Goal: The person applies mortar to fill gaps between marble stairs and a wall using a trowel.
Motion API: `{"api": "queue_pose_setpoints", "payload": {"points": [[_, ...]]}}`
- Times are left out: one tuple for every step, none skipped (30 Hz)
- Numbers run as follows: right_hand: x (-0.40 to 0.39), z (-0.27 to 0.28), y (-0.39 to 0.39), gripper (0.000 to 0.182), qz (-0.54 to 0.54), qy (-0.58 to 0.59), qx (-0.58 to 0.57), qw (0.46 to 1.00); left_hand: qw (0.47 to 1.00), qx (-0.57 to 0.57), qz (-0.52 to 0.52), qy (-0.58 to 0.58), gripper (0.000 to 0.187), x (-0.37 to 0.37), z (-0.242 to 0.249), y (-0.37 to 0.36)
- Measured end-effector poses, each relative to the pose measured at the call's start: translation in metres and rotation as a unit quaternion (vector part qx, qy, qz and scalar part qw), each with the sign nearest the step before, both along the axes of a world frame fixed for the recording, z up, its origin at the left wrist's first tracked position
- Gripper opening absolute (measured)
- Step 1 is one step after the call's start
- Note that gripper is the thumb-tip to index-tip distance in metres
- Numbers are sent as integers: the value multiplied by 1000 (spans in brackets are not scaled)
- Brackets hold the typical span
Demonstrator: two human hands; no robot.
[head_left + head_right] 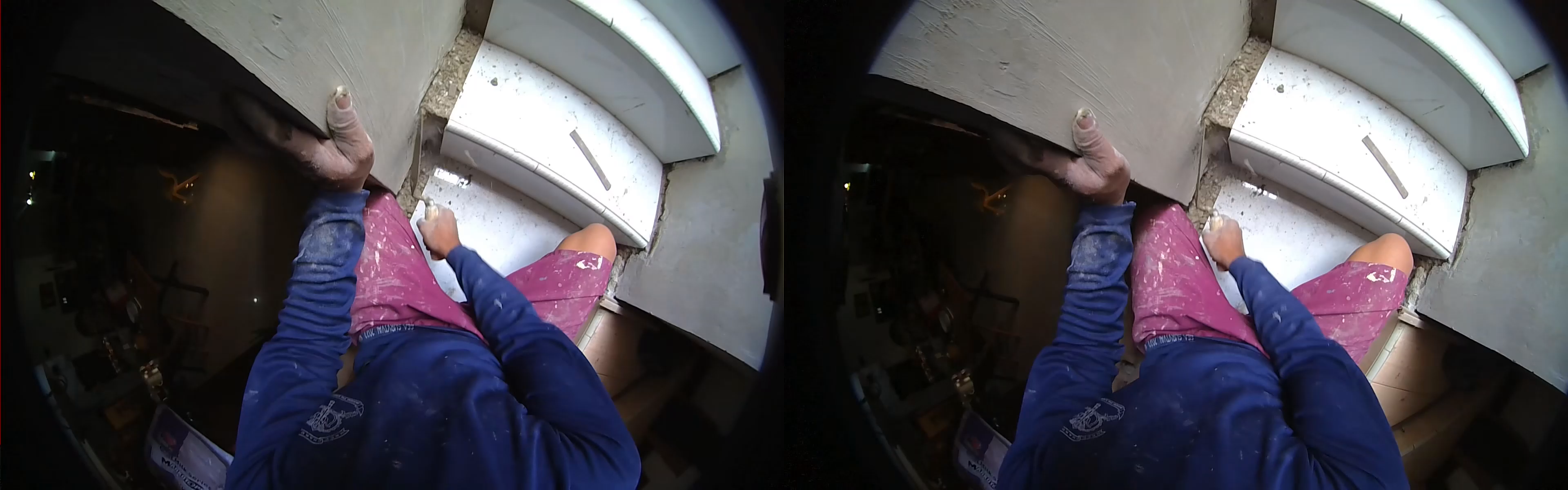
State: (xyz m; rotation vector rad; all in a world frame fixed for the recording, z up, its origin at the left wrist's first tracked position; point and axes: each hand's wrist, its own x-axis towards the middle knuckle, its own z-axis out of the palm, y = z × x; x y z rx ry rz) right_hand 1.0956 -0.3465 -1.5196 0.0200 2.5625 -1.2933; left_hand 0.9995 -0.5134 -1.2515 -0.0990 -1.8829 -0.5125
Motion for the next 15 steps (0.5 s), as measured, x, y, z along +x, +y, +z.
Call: {"api": "queue_pose_setpoints", "payload": {"points": [[1, 14, -4, 22, -17, 85, -15, 996, 1000, 12, -4, 2, 96, -1, 1, 0], [0, 37, -8, 23, -46, 80, -50, 994, 1000, 2, 16, 7, 95, -1, 2, -1], [2, 51, -10, 24, -75, 74, -86, 991, 999, -8, 37, 9, 94, -1, 1, -3], [-5, 42, -8, 23, -45, -104, -90, 989, 998, -20, 55, 11, 93, 3, 1, -4], [-19, 26, -5, 22, -18, -270, -92, 958, 999, 4, 30, 23, 92, 6, 3, -1], [-18, 16, 1, 18, 190, 48, -6, 980, 999, 26, 1, 38, 92, 6, 6, 2], [-19, 24, 4, 15, 225, 430, 163, 859, 997, 49, -29, 54, 91, 4, 9, 4], [-13, 30, 0, 16, 63, 238, 10, 969, 998, 25, 2, 48, 90, 5, 13, 2], [-7, 40, -2, 16, 10, 70, -70, 995, 999, 3, 36, 37, 90, 10, 15, 0], [-2, 51, -4, 17, -73, -87, -133, 985, 997, -21, 65, 23, 90, 17, 16, 0], [-10, 55, 1, 15, -46, -179, -126, 975, 998, 7, 46, 30, 90, 18, 17, 0], [-20, 61, 3, 13, -21, -265, -118, 957, 998, 35, 23, 42, 90, 16, 15, 1], [-24, 67, 6, 11, -31, -190, -135, 972, 997, 63, -2, 52, 90, 12, 15, 3], [-22, 73, 11, 15, -35, -112, -148, 982, 993, 88, -37, 71, 89, 10, 16, 6], [-17, 77, 15, 21, -39, -40, -160, 985, 997, 61, 4, 56, 89, 13, 16, 5]]}}
